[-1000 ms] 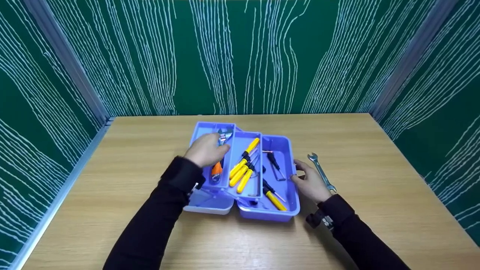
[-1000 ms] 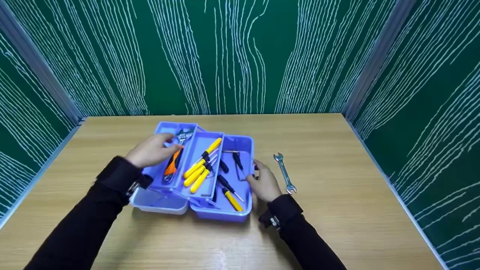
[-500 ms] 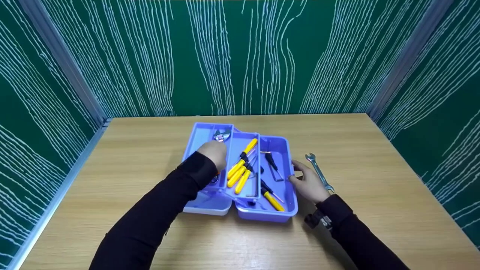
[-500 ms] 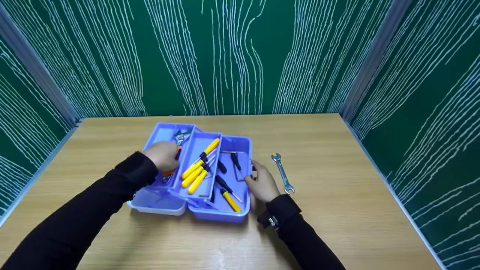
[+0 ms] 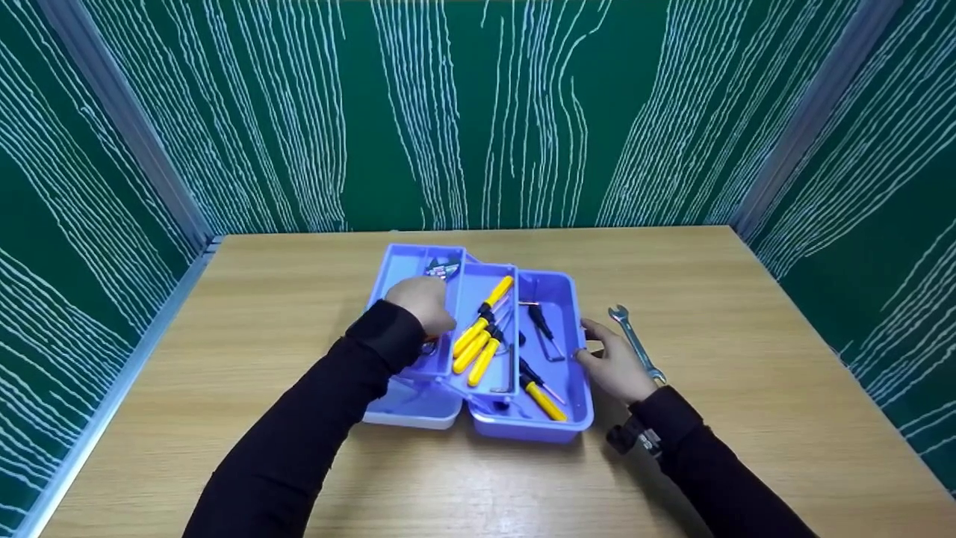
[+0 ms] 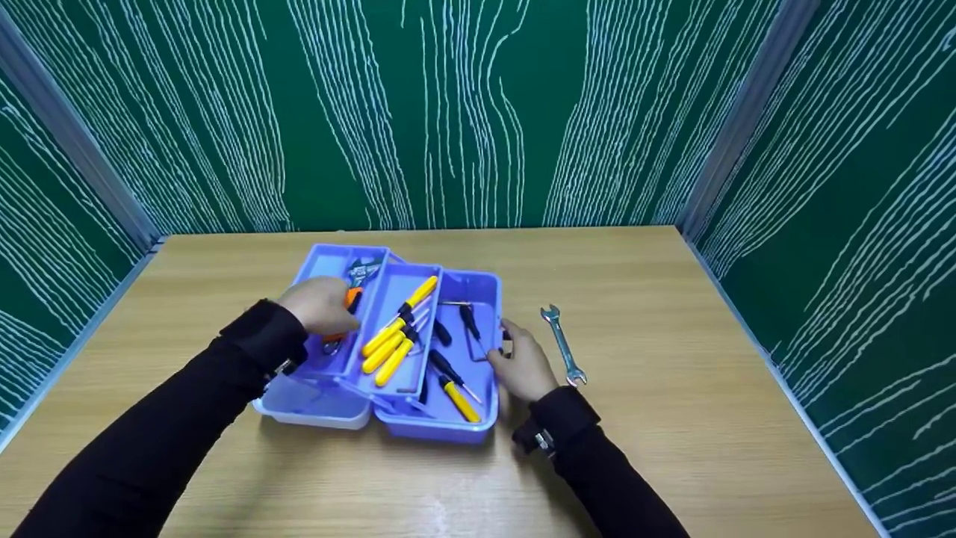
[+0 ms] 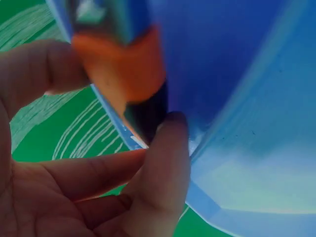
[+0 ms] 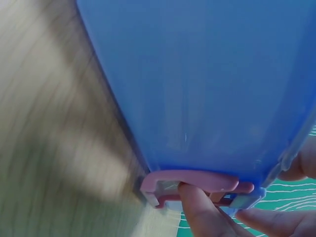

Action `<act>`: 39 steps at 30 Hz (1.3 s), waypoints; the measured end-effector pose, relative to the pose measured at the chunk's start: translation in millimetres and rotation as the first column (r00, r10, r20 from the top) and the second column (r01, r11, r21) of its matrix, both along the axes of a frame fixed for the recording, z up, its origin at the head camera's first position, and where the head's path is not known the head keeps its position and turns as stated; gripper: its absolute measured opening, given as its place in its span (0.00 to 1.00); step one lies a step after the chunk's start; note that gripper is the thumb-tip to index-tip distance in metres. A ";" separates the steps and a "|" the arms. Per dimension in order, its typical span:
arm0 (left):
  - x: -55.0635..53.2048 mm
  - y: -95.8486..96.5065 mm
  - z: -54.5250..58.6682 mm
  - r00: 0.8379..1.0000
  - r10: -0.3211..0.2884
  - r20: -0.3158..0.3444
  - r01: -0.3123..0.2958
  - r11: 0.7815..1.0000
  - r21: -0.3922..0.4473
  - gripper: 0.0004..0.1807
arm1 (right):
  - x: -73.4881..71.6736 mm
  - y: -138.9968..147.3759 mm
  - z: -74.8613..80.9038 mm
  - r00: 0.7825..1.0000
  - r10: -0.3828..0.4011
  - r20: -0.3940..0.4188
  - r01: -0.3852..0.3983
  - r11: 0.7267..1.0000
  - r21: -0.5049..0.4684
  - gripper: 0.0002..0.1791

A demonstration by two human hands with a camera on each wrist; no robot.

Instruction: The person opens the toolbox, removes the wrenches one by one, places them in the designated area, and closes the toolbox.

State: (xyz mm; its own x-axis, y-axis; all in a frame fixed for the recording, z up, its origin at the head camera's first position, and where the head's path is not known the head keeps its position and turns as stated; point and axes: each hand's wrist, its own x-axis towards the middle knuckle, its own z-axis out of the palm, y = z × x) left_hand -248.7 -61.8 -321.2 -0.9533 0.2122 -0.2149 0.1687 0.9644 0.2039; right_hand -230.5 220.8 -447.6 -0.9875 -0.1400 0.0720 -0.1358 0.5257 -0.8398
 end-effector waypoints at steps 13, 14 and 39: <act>-5.6 -16.0 7.8 0.996 0.081 -0.037 -0.071 0.973 0.221 0.11 | -1.4 0.1 15.4 0.999 0.025 0.038 -0.025 1.000 0.013 0.29; -5.9 -16.8 8.6 0.996 0.086 -0.025 -0.078 0.971 0.225 0.10 | -1.3 -0.1 17.6 0.999 0.019 0.038 -0.019 1.000 0.017 0.28; 61.4 29.4 -35.0 0.909 0.035 -0.416 0.252 0.749 0.613 0.30 | 23.0 -72.1 80.3 0.983 0.179 0.045 -0.135 0.862 -0.490 0.24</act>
